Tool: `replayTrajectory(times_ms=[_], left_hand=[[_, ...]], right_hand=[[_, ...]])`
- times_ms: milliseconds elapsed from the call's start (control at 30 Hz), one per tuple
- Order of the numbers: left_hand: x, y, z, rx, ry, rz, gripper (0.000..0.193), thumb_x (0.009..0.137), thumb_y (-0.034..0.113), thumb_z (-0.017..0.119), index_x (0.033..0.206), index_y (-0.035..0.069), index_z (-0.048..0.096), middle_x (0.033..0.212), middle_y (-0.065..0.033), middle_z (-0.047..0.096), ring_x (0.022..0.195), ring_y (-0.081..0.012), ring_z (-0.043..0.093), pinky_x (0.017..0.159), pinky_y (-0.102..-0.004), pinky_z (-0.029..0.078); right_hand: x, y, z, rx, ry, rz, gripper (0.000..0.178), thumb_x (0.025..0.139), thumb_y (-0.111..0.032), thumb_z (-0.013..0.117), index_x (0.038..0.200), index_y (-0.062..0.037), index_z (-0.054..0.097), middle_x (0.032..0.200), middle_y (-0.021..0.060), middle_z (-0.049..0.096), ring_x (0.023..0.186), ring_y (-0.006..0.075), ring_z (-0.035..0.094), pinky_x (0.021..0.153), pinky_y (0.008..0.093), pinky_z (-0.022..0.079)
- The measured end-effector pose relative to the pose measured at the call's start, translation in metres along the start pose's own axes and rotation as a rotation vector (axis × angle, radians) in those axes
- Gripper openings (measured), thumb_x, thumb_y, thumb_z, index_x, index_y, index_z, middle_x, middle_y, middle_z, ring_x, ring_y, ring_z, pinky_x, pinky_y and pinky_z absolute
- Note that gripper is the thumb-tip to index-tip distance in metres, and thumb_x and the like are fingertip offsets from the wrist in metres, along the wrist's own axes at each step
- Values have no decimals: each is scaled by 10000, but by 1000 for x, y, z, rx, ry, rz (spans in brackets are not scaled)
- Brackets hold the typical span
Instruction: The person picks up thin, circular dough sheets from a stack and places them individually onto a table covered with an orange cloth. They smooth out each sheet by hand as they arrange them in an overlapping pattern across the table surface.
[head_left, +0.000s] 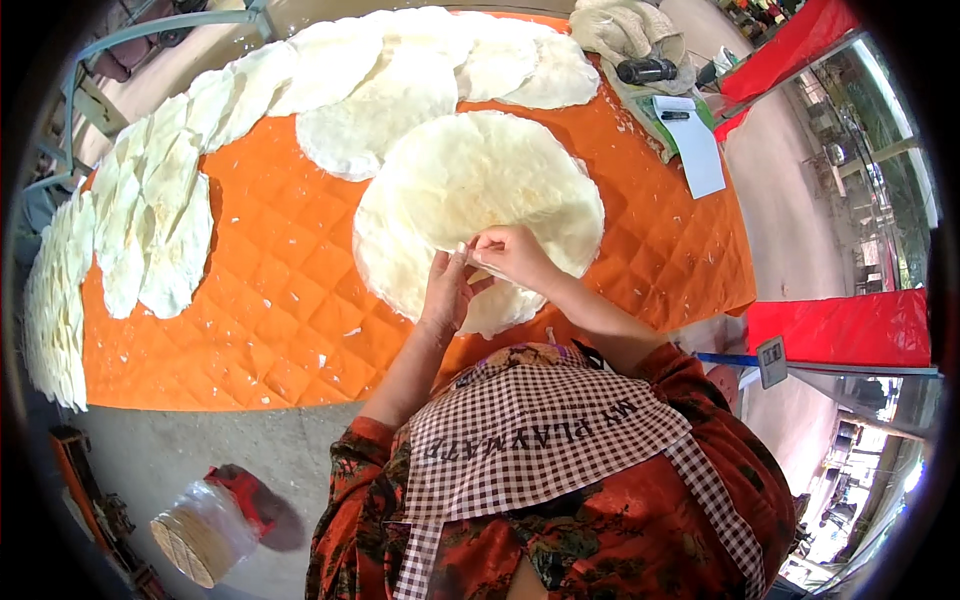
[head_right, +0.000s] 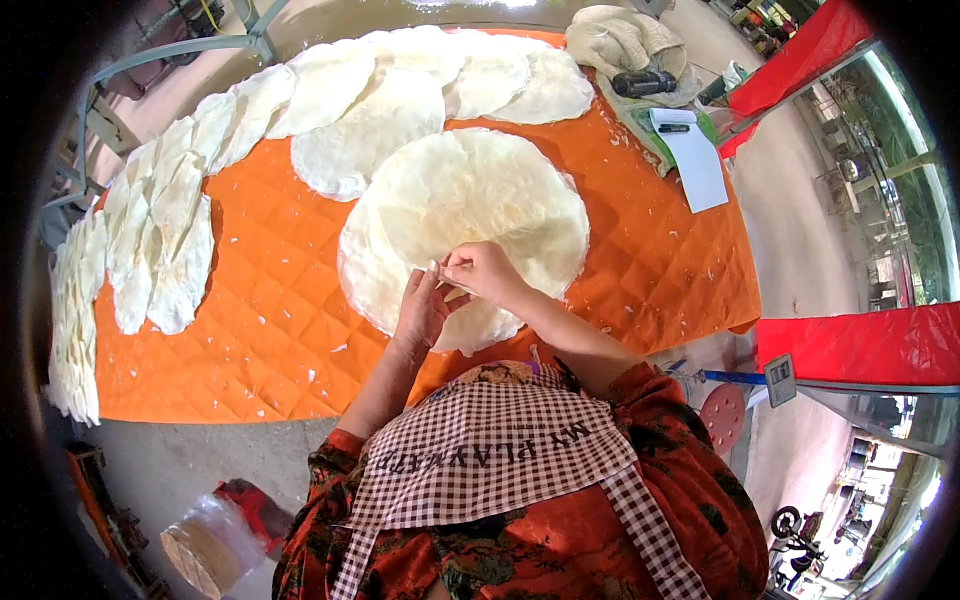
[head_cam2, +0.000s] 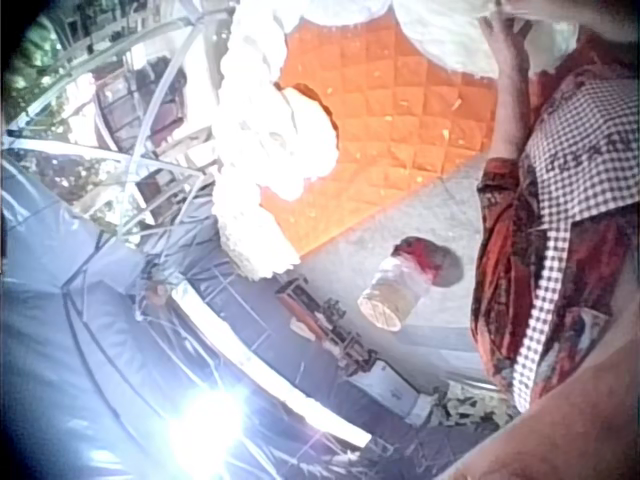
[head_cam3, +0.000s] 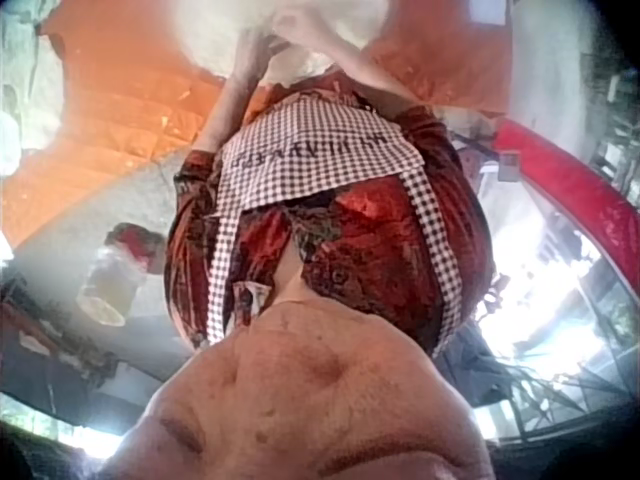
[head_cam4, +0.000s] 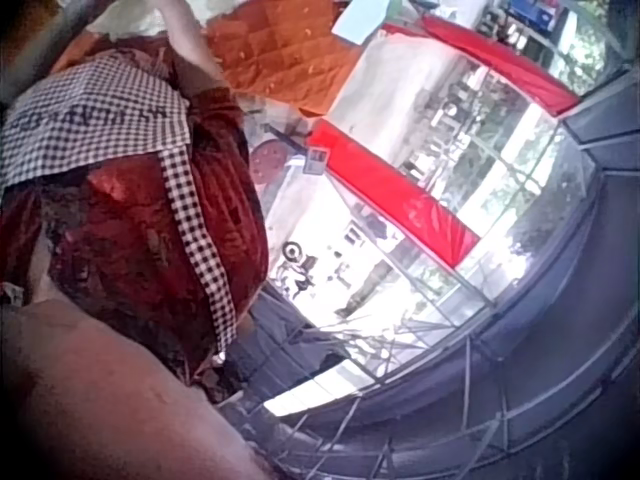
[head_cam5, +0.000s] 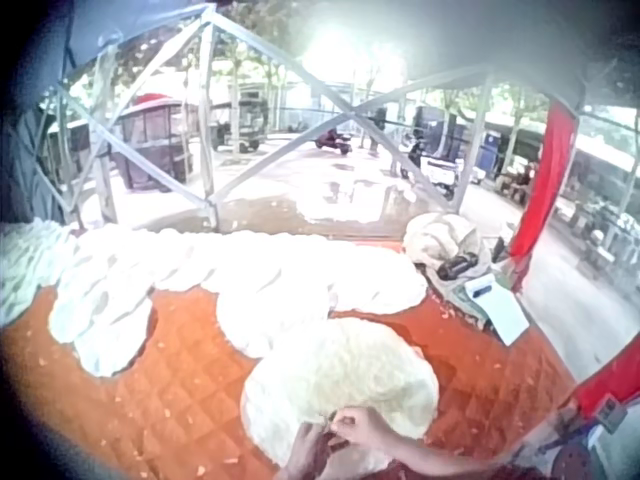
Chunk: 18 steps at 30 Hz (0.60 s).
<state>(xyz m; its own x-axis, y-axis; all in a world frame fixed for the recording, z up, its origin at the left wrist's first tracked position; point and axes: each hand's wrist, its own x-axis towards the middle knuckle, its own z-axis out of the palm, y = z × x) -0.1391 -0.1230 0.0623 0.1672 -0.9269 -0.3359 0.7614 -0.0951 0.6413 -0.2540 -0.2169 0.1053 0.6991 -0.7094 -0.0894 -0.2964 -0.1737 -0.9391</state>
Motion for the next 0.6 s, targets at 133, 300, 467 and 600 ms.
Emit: replayTrajectory(times_ms=[133,300,467,600], left_hand=[[-2,0,4,-18,8,-3,411,957,301,525,1235,28,397,1192,-172,518,1046,-278,576,859,-454,523],[3,-5,1,14,59,7,340,890,99,488,1209,3,419,1117,-142,555,1003,-265,589,826,-436,537],[11,-10,11,180,217,-14,356,834,48,486,1189,28,462,1060,-130,584,917,-254,617,714,-396,562],[14,-20,17,202,396,16,399,840,33,503,1232,58,440,1067,-134,581,877,-274,632,669,-399,568]], right_hand=[[8,12,-10,130,-14,106,130,819,-105,651,753,6,645,736,55,653,693,105,593,602,263,476],[6,19,-14,-24,85,-12,126,829,-111,617,819,15,610,766,106,640,710,177,604,635,294,477],[-15,17,10,-712,317,-494,51,731,-3,556,781,0,542,818,171,606,765,357,599,660,457,473],[15,40,-27,-726,70,-290,121,727,-47,564,607,-29,569,551,143,533,557,307,574,542,429,447]])
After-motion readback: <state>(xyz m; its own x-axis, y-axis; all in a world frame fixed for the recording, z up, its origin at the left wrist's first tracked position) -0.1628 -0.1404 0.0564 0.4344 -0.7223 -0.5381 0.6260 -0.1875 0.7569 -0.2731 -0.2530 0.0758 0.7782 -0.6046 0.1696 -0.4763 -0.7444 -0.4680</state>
